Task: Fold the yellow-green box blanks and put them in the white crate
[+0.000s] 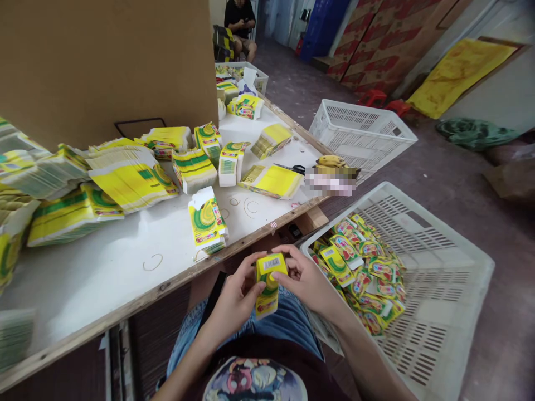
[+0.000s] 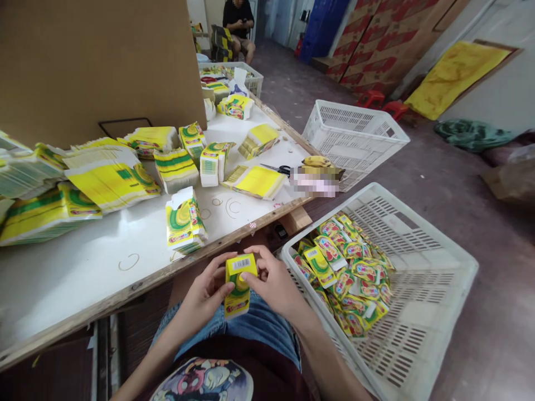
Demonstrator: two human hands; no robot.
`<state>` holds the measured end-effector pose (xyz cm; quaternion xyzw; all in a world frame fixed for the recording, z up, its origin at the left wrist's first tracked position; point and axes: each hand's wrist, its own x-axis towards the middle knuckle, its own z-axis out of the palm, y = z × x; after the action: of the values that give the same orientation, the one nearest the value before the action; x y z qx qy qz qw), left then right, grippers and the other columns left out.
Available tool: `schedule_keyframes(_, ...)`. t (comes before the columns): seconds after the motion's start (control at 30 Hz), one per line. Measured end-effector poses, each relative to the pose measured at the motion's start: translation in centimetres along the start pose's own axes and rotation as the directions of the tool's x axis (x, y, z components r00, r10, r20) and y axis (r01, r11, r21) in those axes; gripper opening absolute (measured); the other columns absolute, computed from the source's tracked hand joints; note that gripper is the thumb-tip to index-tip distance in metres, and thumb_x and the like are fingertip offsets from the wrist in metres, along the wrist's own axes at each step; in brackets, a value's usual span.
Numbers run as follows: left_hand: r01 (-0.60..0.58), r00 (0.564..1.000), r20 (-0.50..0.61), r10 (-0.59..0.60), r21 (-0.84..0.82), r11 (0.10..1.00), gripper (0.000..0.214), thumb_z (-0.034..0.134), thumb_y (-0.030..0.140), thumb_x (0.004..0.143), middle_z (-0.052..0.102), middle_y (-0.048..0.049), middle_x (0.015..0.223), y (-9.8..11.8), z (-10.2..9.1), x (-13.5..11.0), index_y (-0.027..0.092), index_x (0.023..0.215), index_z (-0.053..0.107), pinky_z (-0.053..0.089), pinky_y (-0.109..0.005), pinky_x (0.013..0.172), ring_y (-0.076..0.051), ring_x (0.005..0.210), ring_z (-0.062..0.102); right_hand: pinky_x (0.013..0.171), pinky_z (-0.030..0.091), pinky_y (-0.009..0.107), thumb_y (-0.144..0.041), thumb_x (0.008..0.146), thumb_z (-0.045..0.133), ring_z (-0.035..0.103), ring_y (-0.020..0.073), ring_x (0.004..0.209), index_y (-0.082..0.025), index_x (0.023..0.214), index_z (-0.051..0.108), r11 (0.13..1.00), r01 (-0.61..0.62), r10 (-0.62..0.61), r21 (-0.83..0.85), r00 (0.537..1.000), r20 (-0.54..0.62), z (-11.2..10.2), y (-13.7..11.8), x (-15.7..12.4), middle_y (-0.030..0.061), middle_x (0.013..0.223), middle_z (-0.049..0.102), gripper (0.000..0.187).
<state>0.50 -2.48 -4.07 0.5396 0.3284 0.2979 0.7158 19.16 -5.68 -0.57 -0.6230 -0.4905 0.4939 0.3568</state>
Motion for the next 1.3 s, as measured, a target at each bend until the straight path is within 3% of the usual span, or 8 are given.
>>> schedule_keyframes(0.23, 0.038, 0.999, 0.021, -0.034, -0.213, 0.976, 0.053, 0.069, 0.027, 0.088, 0.073, -0.0112, 0.112, 1.0, 0.0, -0.1, 0.022, 0.135, 0.046, 0.056, -0.032, 0.081, -0.023, 0.095, 0.071, 0.05, 0.034, 0.023, -0.034, 0.089, 0.064, 0.045, 0.0126, 0.048, -0.019, 0.121, 0.06, 0.982, 0.065, -0.084, -0.175, 0.992, -0.099, 0.9, 0.4, 0.0, -0.0088, 0.052, 0.051, 0.036)
schedule_keyframes(0.5, -0.121, 0.99, -0.066, 0.125, 0.053, 0.991, 0.047, 0.064, 0.027, 0.09, 0.071, -0.0126, 0.12, 1.5, 0.6, 0.2, 0.023, 0.135, 0.052, 0.057, -0.039, 0.091, -0.026, 0.106, 0.07, 0.087, 0.053, 0.037, -0.036, 0.094, 0.057, 0.067, 0.024, 0.099, -0.024, 0.115, 0.068, 0.907, 0.239, -0.339, -0.347, 0.903, -0.264, -0.6, 0.2, -0.9, 0.0073, 0.111, 0.073, 0.026)
schedule_keyframes(0.57, -0.214, 0.901, -0.281, 0.33, 0.375, 0.902, 0.043, 0.064, 0.027, 0.09, 0.066, -0.0132, 0.129, 2.4, -0.9, 0.4, 0.022, 0.131, 0.056, 0.049, -0.043, 0.104, -0.028, 0.122, 0.062, 0.093, 0.047, 0.045, -0.038, 0.092, 0.06, 0.064, 0.0277, 0.099, -0.023, 0.106, 0.072, 0.803, 0.139, -0.444, -0.579, 0.788, -0.426, -2.7, 0.3, -1.3, 0.009, 0.103, 0.072, 0.024)
schedule_keyframes(0.63, -0.108, 0.673, -0.519, 0.528, 0.636, 0.764, 0.046, 0.066, 0.032, 0.087, 0.062, -0.0142, 0.133, 3.4, -3.4, 0.9, 0.02, 0.131, 0.056, 0.044, -0.046, 0.108, -0.029, 0.126, 0.056, 0.099, 0.039, 0.055, -0.044, 0.089, 0.062, 0.059, 0.0329, 0.105, -0.022, 0.105, 0.074, 0.687, -0.039, -0.522, -0.726, 0.668, -0.53, -4.8, 0.6, -1.6, 0.0129, 0.106, 0.068, 0.03)
schedule_keyframes(0.7, 0.073, 0.504, -0.637, 0.584, 0.705, 0.706, 0.058, 0.068, 0.042, 0.083, 0.06, -0.017, 0.13, 4.1, -6.4, 1.4, 0.016, 0.133, 0.052, 0.048, -0.045, 0.099, -0.03, 0.12, 0.058, 0.101, 0.035, 0.057, -0.049, 0.089, 0.061, 0.055, 0.0358, 0.112, -0.021, 0.109, 0.072, 0.654, -0.096, -0.533, -0.751, 0.646, -0.547, -5.8, 0.9, -1.6, 0.0152, 0.112, 0.065, 0.036)
schedule_keyframes(0.8, 0.331, 0.602, -0.709, 0.367, 0.64, 0.693, 0.038, 0.065, 0.048, 0.082, 0.07, -0.0104, 0.094, 4.2, -9.8, 1.8, 0.015, 0.101, 0.066, 0.05, -0.037, 0.077, -0.026, 0.086, 0.064, 0.098, 0.038, 0.053, -0.048, 0.091, 0.059, 0.058, 0.0333, 0.108, -0.022, 0.107, 0.07, 0.726, 0.019, -0.474, -0.688, 0.739, -0.479, -4.8, 1.2, -1.0, 0.0132, 0.109, 0.067, 0.032)
schedule_keyframes(0.97, 0.312, 0.672, -0.713, 0.2, 0.518, 0.796, 0.03, 0.063, 0.048, 0.08, 0.068, -0.0032, 0.072, 3.4, -11.0, 1.3, 0.018, 0.079, 0.064, 0.041, -0.026, 0.057, -0.017, 0.061, 0.058, 0.087, 0.046, 0.043, -0.039, 0.091, 0.062, 0.063, 0.0273, 0.093, -0.023, 0.104, 0.07, 0.866, 0.17, -0.374, -0.47, 0.845, -0.383, -0.6, 0.2, 0.5, 0.0092, 0.103, 0.071, 0.022)
schedule_keyframes(1.3, 0.055, 0.779, -0.581, 0.235, 0.437, 0.898, 0.024, 0.062, 0.041, 0.083, 0.062, 0.0, 0.07, 5.1, -9.1, -0.1, 0.019, 0.076, 0.058, 0.044, -0.023, 0.06, -0.015, 0.065, 0.056, 0.088, 0.048, 0.041, -0.028, 0.096, 0.057, 0.065, 0.0245, 0.093, -0.024, 0.104, 0.068, 0.851, 0.314, -0.471, -0.421, 0.81, -0.348, 1.8, -2.4, 1.0, 0.0071, 0.101, 0.073, 0.015)
